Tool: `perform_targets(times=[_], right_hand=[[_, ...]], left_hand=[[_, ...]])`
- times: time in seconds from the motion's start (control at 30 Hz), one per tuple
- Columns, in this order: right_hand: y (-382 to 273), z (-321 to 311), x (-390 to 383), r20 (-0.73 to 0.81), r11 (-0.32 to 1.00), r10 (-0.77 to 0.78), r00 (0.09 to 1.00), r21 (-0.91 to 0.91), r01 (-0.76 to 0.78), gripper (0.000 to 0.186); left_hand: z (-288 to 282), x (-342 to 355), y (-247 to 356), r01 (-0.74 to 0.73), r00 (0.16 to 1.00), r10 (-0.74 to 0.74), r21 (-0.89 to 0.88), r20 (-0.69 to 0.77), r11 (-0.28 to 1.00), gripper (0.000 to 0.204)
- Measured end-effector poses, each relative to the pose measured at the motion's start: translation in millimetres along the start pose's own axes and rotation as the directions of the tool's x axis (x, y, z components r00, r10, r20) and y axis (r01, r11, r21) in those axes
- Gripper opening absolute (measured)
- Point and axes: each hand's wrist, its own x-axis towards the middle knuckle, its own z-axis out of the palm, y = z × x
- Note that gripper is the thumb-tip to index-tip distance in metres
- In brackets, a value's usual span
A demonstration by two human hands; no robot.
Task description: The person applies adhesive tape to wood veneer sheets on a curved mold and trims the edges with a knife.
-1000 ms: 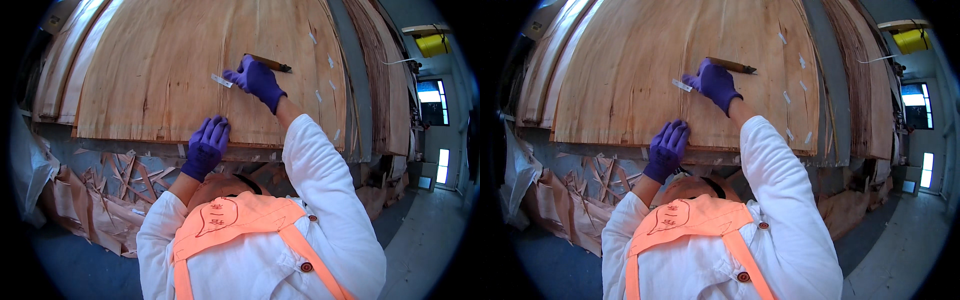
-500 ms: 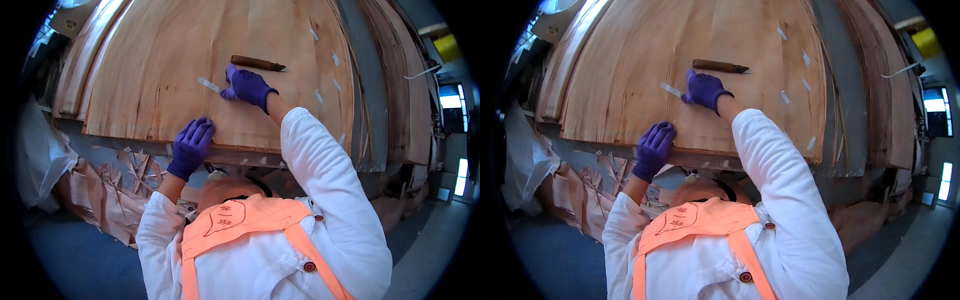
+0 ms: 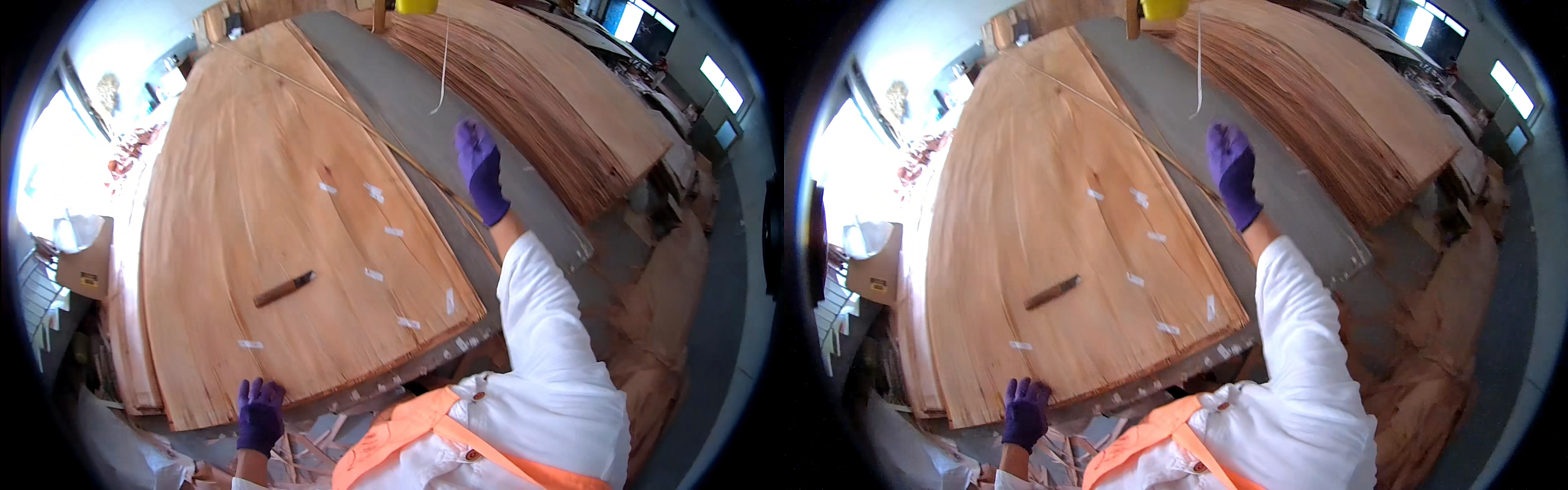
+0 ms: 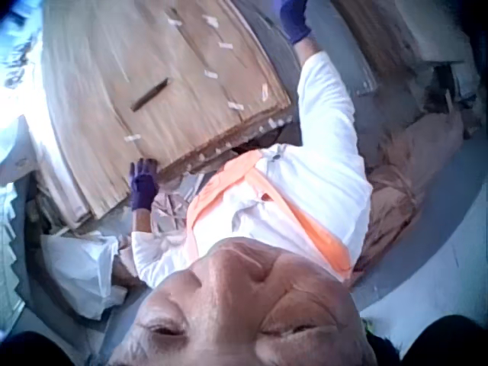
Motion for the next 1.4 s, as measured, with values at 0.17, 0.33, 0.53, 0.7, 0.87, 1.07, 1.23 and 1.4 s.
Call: perform_targets(times=[0.17, 0.33, 0.53, 0.7, 0.87, 1.07, 1.23, 1.4], right_hand=[[10, 71, 115, -0.027, 0.955, -0.084, 0.996, 0.283, 0.088, 0.028], [9, 76, 121, 0.402, 0.86, 0.073, 0.913, 0.438, -0.262, 0.023], [-10, 67, 86, 0.291, 0.93, 0.084, 0.953, 0.321, -0.18, 0.013], [-17, 29, 37, 0.3, 0.948, 0.213, 0.93, 0.167, -0.271, 0.013], [-27, -11, -66, 0.412, 0.77, 0.416, 0.811, 0.314, -0.555, 0.013], [-76, -60, -135, 0.414, 0.747, 0.425, 0.805, 0.343, -0.57, 0.015], [-85, -91, -135, 0.569, 0.815, 0.454, 0.686, 0.045, -0.577, 0.013], [-114, -92, -171, 0.719, 0.484, 0.634, 0.285, -0.082, -0.871, 0.009]], left_hand=[[-68, 36, -22, 0.014, 1.0, -0.019, -0.192, -0.02, 0.981, 0.029], [-130, 120, -9, -0.027, 0.939, -0.07, -0.273, -0.337, 0.962, 0.022], [-177, 232, 10, -0.179, 0.844, -0.111, -0.471, -0.524, 0.864, 0.018], [-193, 321, 74, -0.301, 0.83, -0.239, -0.765, -0.504, 0.57, 0.025], [-188, 355, 140, -0.343, 0.88, -0.208, -0.875, -0.426, 0.341, 0.025], [-173, 358, 162, -0.637, 0.616, 0.228, -0.307, -0.754, 0.707, 0.018], [-182, 348, 123, -0.584, 0.602, 0.272, -0.181, -0.751, 0.791, 0.015], [-206, 258, 37, -0.544, 0.828, 0.106, -0.741, -0.551, 0.395, 0.048]])
